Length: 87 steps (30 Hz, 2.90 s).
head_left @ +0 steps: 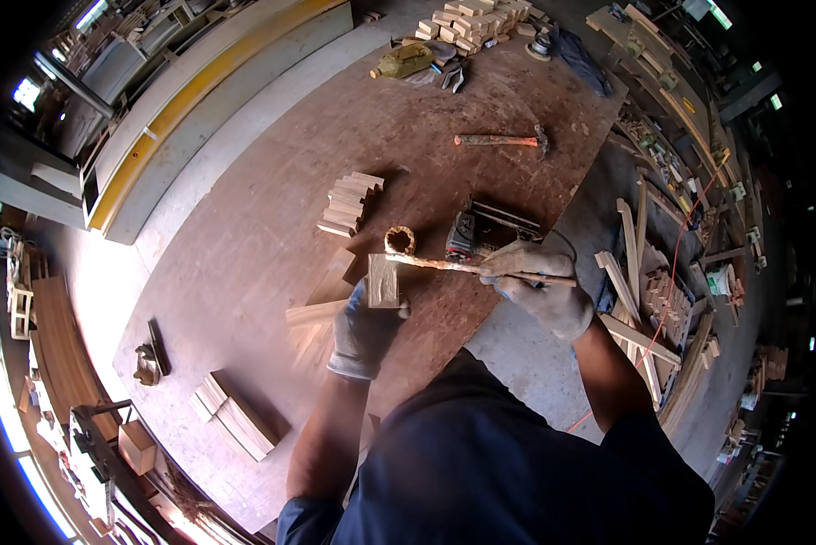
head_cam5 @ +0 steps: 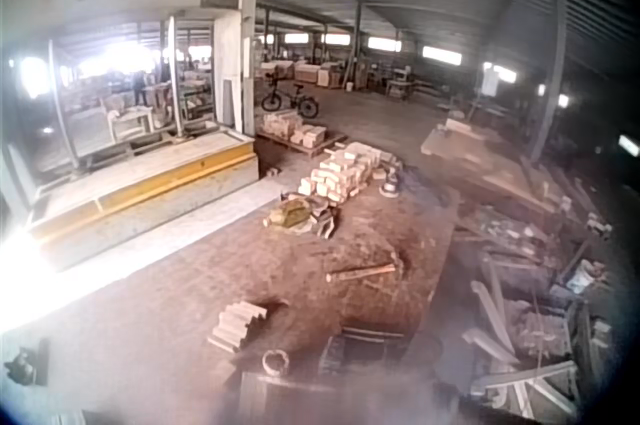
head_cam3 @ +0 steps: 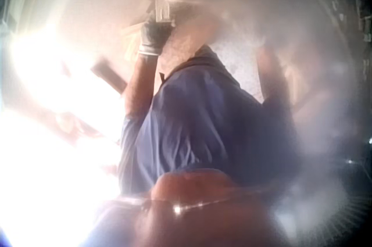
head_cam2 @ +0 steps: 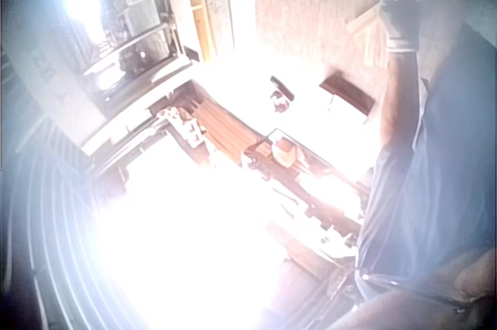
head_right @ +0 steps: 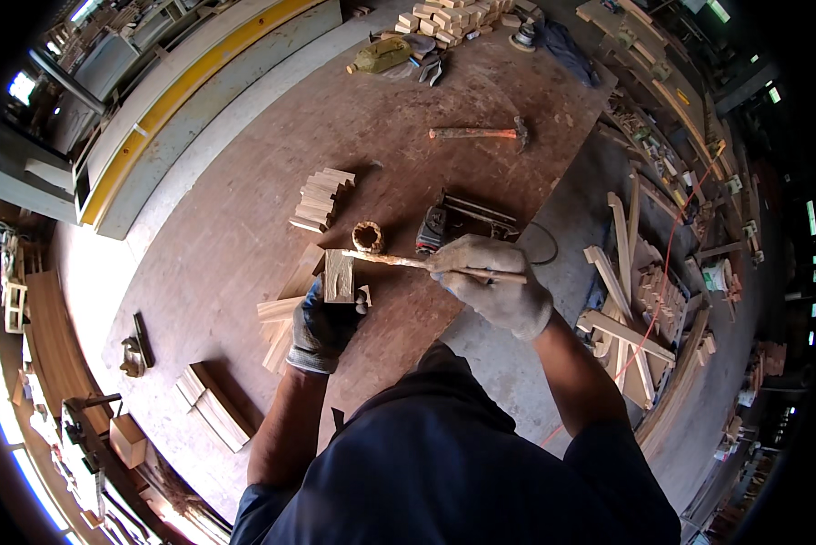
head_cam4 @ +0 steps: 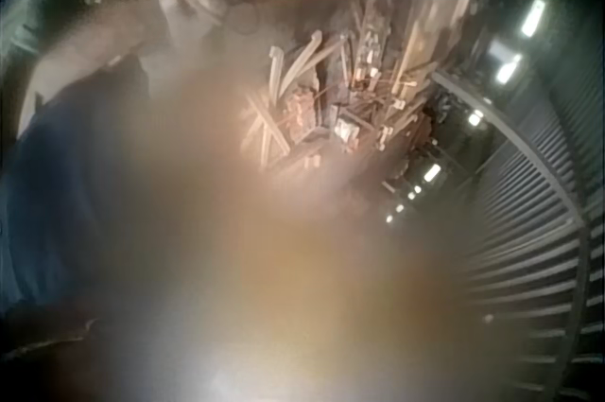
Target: The person applies glue to small wooden blocks using a brush and then uses a nail gun to fasten them together. The person repeats this process for multiple sets of blocks and stacks the finished assemblies on a nearby table.
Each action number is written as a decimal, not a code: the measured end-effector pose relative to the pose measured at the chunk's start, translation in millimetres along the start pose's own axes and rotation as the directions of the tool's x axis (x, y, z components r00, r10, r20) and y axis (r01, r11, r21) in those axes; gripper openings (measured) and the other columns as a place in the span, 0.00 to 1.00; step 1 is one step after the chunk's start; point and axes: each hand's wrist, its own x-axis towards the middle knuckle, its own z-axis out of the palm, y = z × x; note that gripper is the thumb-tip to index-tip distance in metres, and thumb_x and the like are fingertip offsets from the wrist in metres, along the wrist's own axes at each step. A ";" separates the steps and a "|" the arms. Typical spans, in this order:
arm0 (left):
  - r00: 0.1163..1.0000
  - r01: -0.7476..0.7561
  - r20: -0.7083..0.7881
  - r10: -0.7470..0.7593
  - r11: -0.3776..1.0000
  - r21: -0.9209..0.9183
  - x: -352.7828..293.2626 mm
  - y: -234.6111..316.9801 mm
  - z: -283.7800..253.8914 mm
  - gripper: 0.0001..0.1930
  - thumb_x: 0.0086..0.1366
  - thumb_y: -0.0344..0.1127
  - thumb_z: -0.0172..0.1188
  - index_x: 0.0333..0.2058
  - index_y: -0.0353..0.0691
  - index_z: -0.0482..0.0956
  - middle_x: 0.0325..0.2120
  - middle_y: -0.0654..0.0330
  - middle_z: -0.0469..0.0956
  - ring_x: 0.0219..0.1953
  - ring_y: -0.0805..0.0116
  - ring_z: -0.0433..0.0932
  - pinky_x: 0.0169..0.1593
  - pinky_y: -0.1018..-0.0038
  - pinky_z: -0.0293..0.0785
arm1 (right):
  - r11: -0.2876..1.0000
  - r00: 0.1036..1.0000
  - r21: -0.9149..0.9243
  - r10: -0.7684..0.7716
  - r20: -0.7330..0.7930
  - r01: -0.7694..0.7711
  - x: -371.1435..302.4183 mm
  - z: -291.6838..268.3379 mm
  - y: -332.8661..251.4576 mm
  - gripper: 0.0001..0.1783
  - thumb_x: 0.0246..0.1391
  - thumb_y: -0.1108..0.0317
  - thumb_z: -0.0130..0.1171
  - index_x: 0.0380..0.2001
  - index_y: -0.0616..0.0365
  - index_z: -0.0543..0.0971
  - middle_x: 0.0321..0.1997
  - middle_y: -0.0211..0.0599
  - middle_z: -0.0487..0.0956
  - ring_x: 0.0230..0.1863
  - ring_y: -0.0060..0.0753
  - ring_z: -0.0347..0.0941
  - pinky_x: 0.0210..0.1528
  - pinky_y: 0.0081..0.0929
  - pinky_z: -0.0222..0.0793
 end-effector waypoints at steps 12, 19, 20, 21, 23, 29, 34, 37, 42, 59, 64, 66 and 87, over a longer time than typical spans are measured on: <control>0.999 0.034 -0.023 -0.042 0.957 -0.288 -5.1 11.7 18.2 0.19 0.71 0.45 0.63 0.54 0.41 0.81 0.43 0.56 0.87 0.43 0.55 0.86 0.46 0.60 0.84 | 0.994 0.984 0.109 -0.020 0.176 0.001 0.2 -10.0 -10.6 0.11 0.55 0.83 0.63 0.41 0.65 0.87 0.42 0.42 0.87 0.44 0.31 0.85 0.45 0.30 0.83; 0.992 -0.056 -0.095 0.083 0.964 0.261 1.4 7.4 11.9 0.24 0.59 0.43 0.76 0.52 0.42 0.81 0.38 0.54 0.89 0.40 0.53 0.89 0.44 0.63 0.86 | 0.996 0.990 0.033 0.072 0.118 -0.077 0.6 -4.2 -12.4 0.10 0.56 0.85 0.62 0.40 0.66 0.87 0.44 0.44 0.87 0.44 0.31 0.85 0.47 0.28 0.84; 0.988 -0.071 -0.108 0.108 0.952 0.299 1.3 6.0 11.3 0.24 0.59 0.43 0.76 0.52 0.42 0.81 0.38 0.54 0.89 0.40 0.53 0.89 0.44 0.63 0.86 | 0.998 0.984 0.030 0.044 0.171 -0.050 1.9 -6.3 -13.5 0.10 0.56 0.85 0.62 0.40 0.66 0.87 0.45 0.44 0.87 0.44 0.31 0.85 0.47 0.28 0.84; 0.992 -0.038 -0.115 0.049 0.995 0.094 1.2 5.0 9.9 0.24 0.59 0.43 0.76 0.52 0.41 0.81 0.38 0.54 0.89 0.40 0.53 0.89 0.44 0.63 0.85 | 0.999 0.975 0.028 0.016 0.224 -0.023 4.6 -9.4 -15.2 0.10 0.56 0.85 0.62 0.40 0.66 0.87 0.46 0.45 0.86 0.44 0.32 0.85 0.47 0.28 0.84; 0.995 0.037 -0.084 -0.057 0.975 -0.217 0.4 9.7 13.8 0.24 0.59 0.42 0.76 0.52 0.41 0.81 0.38 0.54 0.89 0.40 0.53 0.89 0.44 0.63 0.85 | 0.999 0.967 0.037 -0.003 0.254 -0.007 6.5 -11.7 -18.2 0.10 0.56 0.85 0.62 0.40 0.66 0.87 0.46 0.45 0.86 0.45 0.32 0.86 0.48 0.28 0.84; 0.997 0.017 -0.076 -0.014 0.999 0.040 4.8 4.7 8.0 0.24 0.59 0.40 0.76 0.52 0.41 0.81 0.39 0.53 0.89 0.40 0.53 0.89 0.44 0.63 0.85 | 0.998 0.988 -0.012 -0.066 0.138 0.069 4.2 3.5 -5.1 0.12 0.53 0.84 0.64 0.40 0.64 0.88 0.47 0.45 0.87 0.47 0.36 0.86 0.49 0.30 0.83; 0.999 0.040 0.011 -0.039 0.982 -0.186 1.8 7.9 7.7 0.18 0.76 0.44 0.57 0.56 0.40 0.80 0.44 0.55 0.86 0.45 0.53 0.86 0.48 0.59 0.85 | 0.998 0.950 -0.003 -0.060 0.305 0.064 2.3 6.4 -16.8 0.13 0.52 0.84 0.66 0.40 0.62 0.88 0.49 0.47 0.87 0.49 0.38 0.85 0.53 0.33 0.83; 0.999 -0.026 -0.041 0.024 0.998 -0.051 2.4 2.4 3.3 0.19 0.79 0.46 0.54 0.58 0.40 0.80 0.47 0.55 0.86 0.47 0.53 0.85 0.51 0.57 0.85 | 0.995 0.957 0.022 -0.104 0.270 0.102 3.3 4.4 -20.6 0.12 0.52 0.84 0.64 0.40 0.64 0.88 0.47 0.46 0.87 0.48 0.41 0.86 0.49 0.33 0.84; 0.999 -0.047 -0.017 0.048 0.997 0.063 2.2 3.5 0.9 0.21 0.79 0.48 0.56 0.60 0.41 0.78 0.52 0.55 0.85 0.51 0.53 0.84 0.55 0.55 0.84 | 0.993 0.974 -0.080 -0.069 0.216 0.088 9.7 1.7 -31.0 0.13 0.53 0.85 0.63 0.41 0.65 0.88 0.48 0.48 0.86 0.49 0.42 0.86 0.49 0.33 0.84; 0.998 0.059 0.022 -0.055 0.941 -0.332 -12.2 43.7 41.9 0.16 0.74 0.33 0.59 0.57 0.34 0.79 0.50 0.56 0.86 0.50 0.61 0.86 0.52 0.65 0.83 | 0.988 0.917 -0.023 -0.134 0.377 0.154 5.4 -1.7 -35.8 0.12 0.55 0.83 0.64 0.41 0.63 0.89 0.49 0.50 0.85 0.47 0.42 0.86 0.47 0.33 0.83; 0.999 0.033 0.005 -0.033 0.979 -0.202 -1.1 18.6 16.2 0.21 0.69 0.40 0.67 0.56 0.39 0.80 0.45 0.55 0.87 0.46 0.59 0.87 0.49 0.63 0.84 | 0.983 0.964 -0.070 -0.153 0.217 0.171 4.7 3.9 -32.9 0.13 0.54 0.84 0.64 0.42 0.62 0.89 0.49 0.49 0.85 0.45 0.41 0.85 0.46 0.33 0.82; 1.000 0.015 0.005 -0.015 0.999 -0.046 -2.2 14.1 14.2 0.21 0.73 0.45 0.63 0.57 0.38 0.79 0.46 0.54 0.86 0.46 0.56 0.86 0.49 0.60 0.83 | 0.982 0.978 -0.116 -0.127 0.165 0.148 6.4 7.4 -28.8 0.13 0.54 0.83 0.64 0.42 0.61 0.89 0.49 0.48 0.85 0.45 0.41 0.85 0.46 0.32 0.82; 0.998 0.063 0.013 -0.062 0.950 -0.304 -16.0 25.1 3.1 0.23 0.70 0.39 0.67 0.60 0.36 0.78 0.48 0.54 0.86 0.46 0.62 0.86 0.48 0.67 0.83 | 0.992 0.994 -0.110 0.045 -0.100 -0.056 26.8 3.9 15.1 0.08 0.63 0.75 0.66 0.44 0.64 0.87 0.46 0.43 0.88 0.46 0.27 0.85 0.50 0.29 0.84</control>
